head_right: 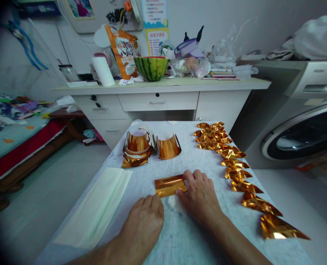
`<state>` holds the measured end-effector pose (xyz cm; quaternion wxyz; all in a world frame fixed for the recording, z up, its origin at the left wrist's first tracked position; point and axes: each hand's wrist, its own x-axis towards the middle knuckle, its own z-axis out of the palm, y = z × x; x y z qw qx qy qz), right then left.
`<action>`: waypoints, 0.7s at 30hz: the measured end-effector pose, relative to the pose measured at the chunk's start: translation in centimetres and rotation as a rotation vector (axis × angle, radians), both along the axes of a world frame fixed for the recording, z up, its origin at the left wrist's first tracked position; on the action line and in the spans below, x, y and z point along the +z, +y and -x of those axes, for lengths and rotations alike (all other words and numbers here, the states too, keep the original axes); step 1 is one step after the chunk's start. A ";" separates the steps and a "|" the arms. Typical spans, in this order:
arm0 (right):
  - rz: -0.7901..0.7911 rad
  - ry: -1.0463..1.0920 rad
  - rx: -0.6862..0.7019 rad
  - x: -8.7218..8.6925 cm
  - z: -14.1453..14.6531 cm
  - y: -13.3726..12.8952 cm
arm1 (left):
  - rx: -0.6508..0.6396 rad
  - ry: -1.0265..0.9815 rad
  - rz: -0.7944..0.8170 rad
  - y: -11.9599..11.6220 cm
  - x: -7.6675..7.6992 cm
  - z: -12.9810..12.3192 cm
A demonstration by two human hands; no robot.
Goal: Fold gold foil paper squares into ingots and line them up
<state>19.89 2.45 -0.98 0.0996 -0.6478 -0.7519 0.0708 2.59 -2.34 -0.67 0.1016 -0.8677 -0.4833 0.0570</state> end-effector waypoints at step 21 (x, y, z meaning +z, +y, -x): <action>0.035 0.196 0.101 -1.5 -3.5 1.9 | 0.037 -0.030 0.072 0.4 0.2 0.1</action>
